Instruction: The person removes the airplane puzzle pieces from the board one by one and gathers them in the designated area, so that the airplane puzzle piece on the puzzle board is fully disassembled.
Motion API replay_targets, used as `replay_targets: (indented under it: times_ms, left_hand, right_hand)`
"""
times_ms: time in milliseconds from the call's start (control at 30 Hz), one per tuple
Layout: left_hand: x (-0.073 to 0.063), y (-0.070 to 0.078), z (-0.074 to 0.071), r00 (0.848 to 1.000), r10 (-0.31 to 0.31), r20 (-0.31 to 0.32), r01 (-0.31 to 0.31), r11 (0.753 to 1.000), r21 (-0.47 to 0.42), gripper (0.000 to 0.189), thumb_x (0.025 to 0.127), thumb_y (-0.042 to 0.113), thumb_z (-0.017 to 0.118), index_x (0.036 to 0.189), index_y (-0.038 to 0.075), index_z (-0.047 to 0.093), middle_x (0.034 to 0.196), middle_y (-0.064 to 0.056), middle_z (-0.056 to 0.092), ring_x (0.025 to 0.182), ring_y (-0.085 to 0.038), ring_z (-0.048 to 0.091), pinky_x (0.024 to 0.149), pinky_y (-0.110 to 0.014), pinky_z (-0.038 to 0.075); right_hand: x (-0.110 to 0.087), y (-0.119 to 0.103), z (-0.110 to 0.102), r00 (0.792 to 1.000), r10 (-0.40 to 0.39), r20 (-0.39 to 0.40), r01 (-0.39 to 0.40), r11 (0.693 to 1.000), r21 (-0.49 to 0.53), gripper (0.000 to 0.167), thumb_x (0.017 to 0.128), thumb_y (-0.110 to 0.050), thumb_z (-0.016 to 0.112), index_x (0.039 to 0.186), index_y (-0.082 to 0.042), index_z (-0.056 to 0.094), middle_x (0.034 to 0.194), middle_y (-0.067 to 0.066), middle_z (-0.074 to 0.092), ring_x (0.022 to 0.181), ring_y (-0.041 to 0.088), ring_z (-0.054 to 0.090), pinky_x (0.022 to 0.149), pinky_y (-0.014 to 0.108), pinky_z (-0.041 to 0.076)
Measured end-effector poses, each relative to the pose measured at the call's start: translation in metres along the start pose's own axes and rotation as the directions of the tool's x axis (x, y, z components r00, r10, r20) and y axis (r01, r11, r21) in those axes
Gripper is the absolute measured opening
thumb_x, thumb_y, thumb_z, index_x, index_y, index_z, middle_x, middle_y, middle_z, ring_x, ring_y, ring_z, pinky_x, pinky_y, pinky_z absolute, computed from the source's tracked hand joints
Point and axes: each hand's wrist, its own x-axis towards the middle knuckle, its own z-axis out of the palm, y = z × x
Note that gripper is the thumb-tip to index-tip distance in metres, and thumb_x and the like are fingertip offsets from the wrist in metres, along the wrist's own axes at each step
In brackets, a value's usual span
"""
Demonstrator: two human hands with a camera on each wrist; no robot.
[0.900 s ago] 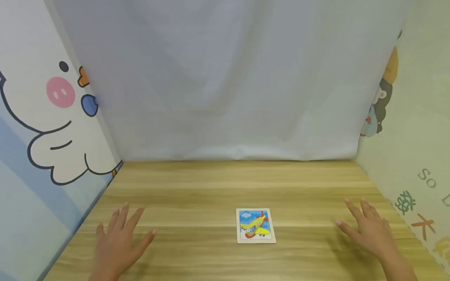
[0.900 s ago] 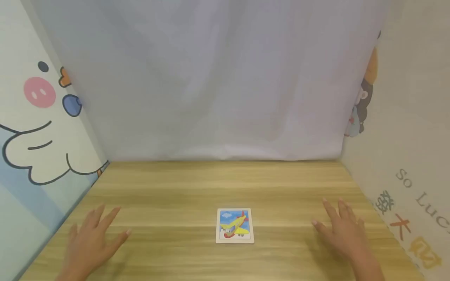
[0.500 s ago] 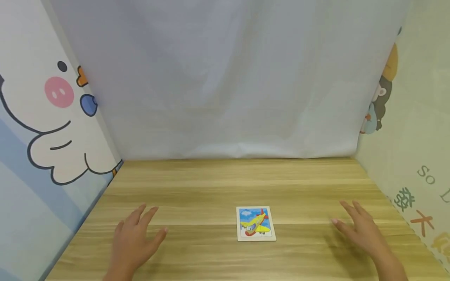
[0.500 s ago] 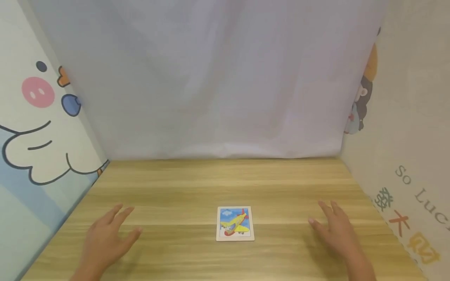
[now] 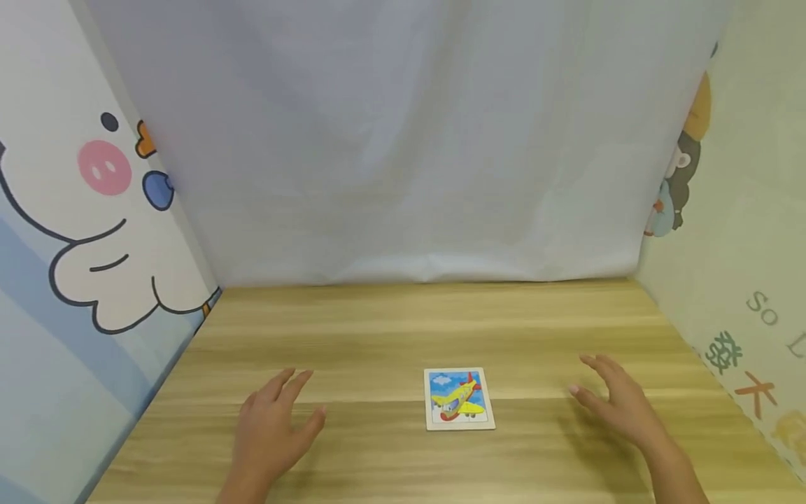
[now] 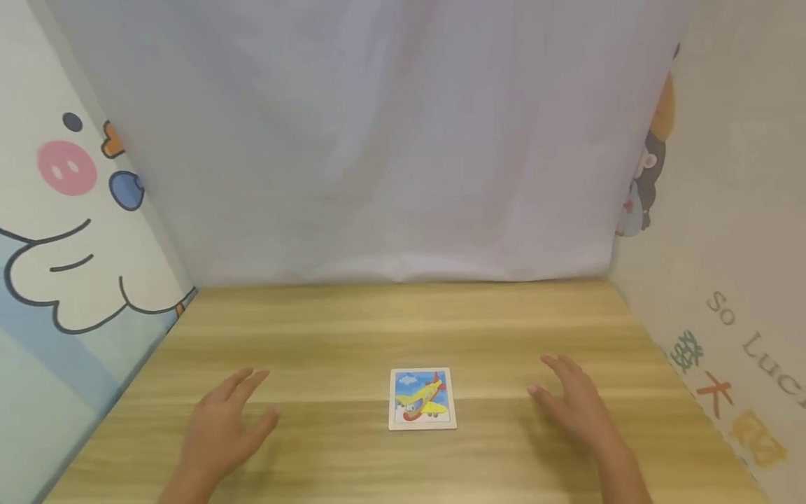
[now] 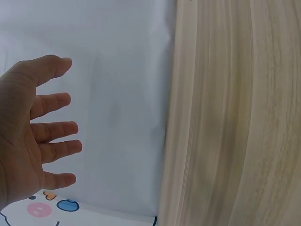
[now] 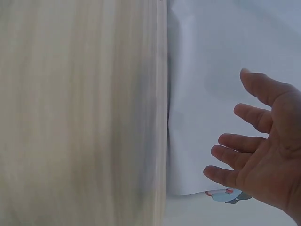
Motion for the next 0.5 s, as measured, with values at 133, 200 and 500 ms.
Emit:
replay_targets:
  times_ms: [133,200,500]
  left_hand:
    - [0.002,0.011,0.006,1.000,0.004,0.016,-0.003,0.999,-0.041,0.053,0.073,0.032,0.076,0.119,0.009,0.062,0.121,-0.020,0.056,0.106,-0.038,0.054,0.086,-0.061,0.037]
    - [0.003,0.017,0.009,1.000,0.003,0.025,-0.001,0.998,-0.069,0.054,0.073,0.032,0.076,0.119,0.009,0.062,0.123,-0.020,0.055,0.108,-0.038,0.053,0.087,-0.061,0.036]
    - [0.007,0.045,0.025,0.997,0.074,0.032,-0.070,0.990,-0.122,0.050,0.072,0.028,0.078,0.116,0.009,0.064,0.120,-0.018,0.057,0.107,-0.034,0.055,0.087,-0.058,0.040]
  right_hand:
    - [0.003,-0.003,0.005,1.000,-0.005,0.006,0.005,1.000,0.010,0.059,0.089,-0.024,0.064,0.132,0.008,0.040,0.134,0.041,0.026,0.119,0.061,0.025,0.086,0.073,0.026]
    - [0.006,-0.005,0.007,1.000,-0.020,0.000,0.020,1.000,0.016,0.058,0.089,-0.024,0.064,0.132,0.008,0.041,0.134,0.040,0.029,0.119,0.060,0.026,0.087,0.072,0.026]
    - [0.011,-0.016,0.022,0.999,-0.040,0.027,0.038,0.997,0.071,0.056,0.089,-0.026,0.063,0.131,0.005,0.043,0.135,0.033,0.036,0.122,0.054,0.029,0.091,0.069,0.028]
